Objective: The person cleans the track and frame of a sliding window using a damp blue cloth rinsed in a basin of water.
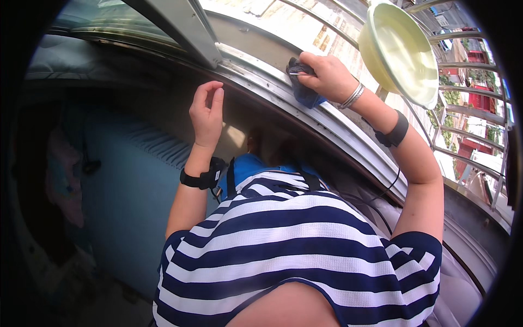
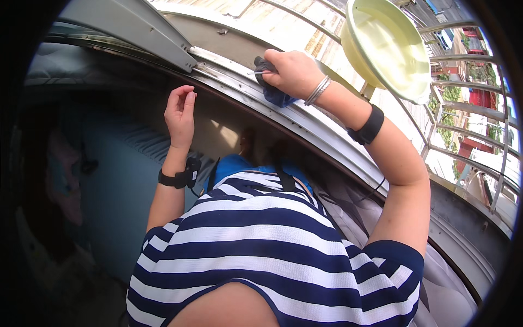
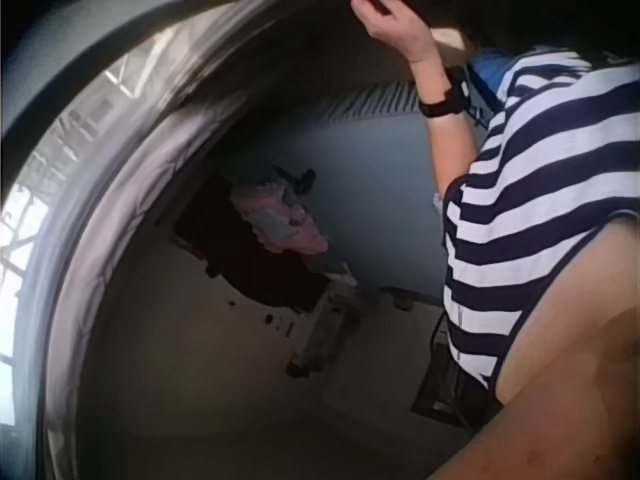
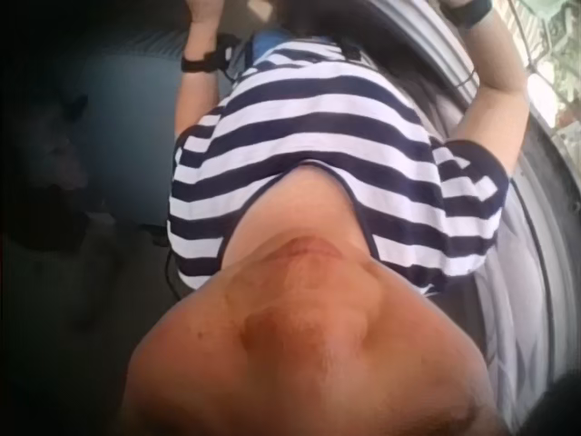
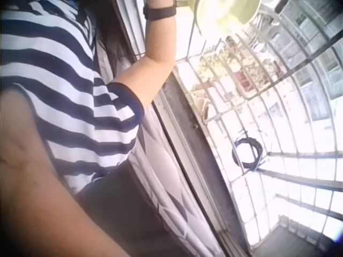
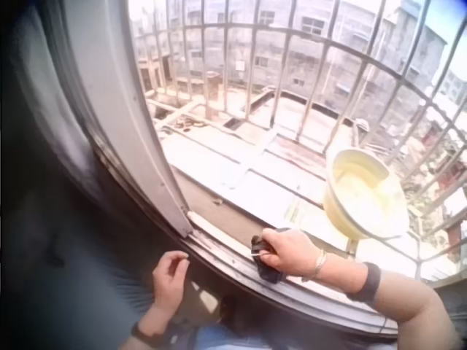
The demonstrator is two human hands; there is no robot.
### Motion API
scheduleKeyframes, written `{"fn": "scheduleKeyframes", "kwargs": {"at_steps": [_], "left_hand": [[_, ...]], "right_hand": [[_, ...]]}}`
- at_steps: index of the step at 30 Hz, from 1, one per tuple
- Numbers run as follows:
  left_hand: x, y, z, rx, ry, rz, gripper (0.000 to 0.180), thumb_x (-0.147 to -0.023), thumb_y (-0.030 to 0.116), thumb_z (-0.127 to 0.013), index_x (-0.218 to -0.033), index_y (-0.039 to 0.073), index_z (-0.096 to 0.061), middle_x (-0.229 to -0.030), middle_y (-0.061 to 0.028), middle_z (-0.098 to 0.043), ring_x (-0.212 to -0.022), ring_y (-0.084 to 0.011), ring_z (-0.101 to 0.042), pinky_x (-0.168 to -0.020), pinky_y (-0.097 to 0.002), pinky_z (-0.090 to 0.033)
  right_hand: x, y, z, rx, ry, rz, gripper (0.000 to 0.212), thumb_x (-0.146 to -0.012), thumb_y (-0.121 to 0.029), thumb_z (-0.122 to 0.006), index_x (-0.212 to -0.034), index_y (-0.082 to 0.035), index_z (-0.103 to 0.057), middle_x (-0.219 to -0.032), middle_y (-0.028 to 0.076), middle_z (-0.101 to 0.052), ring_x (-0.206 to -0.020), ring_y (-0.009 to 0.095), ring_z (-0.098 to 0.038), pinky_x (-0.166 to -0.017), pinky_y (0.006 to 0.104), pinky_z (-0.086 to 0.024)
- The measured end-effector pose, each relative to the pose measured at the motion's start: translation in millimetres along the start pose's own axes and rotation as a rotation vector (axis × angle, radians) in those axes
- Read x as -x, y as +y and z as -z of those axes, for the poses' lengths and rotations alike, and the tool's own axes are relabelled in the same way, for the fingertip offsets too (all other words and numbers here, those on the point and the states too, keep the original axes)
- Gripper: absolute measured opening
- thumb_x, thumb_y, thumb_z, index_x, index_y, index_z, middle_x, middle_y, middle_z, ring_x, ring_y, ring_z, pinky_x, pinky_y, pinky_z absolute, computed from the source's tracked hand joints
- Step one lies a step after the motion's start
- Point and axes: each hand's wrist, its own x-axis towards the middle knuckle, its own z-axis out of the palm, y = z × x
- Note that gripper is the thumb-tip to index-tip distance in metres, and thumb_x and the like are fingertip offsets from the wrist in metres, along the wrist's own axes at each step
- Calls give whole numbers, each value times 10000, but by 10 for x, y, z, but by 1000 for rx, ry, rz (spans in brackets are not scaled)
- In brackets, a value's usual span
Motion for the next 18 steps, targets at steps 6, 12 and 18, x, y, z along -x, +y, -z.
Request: {"fn": "scheduleKeyframes", "kwargs": {"at_steps": [6, 12, 18], "left_hand": [[-217, 187, -170, -209, -121, -162, 110, -887, 67, -590, -989, 24, -599, -874, -98, -599, -792, -218, -596, -718, -297, -481], [-357, 20, -280, -303, -265, -261, 144, -867, 55, -583, -1010, 39, -585, -885, -99, -566, -826, -251, -568, -753, -341, -458], [-403, -28, -248, -294, -335, -250, 148, -861, 47, -587, -1008, 38, -580, -887, -98, -557, -810, -245, -559, -748, -334, -455]], "right_hand": [[1171, 508, 190, 156, -251, -229, 298, -788, -191, -637, -1011, -78, -476, -730, 198, -604, -738, 399, -602, -653, 461, -471], [1272, 431, 120, 110, -265, -87, 277, -777, -186, -618, -971, -80, -452, -658, 165, -598, -657, 374, -608, -585, 458, -473], [1126, 378, 2, 374, -316, 105, 223, -756, -146, -619, -914, -85, -473, -585, 116, -564, -571, 321, -595, -505, 417, -451]]}}
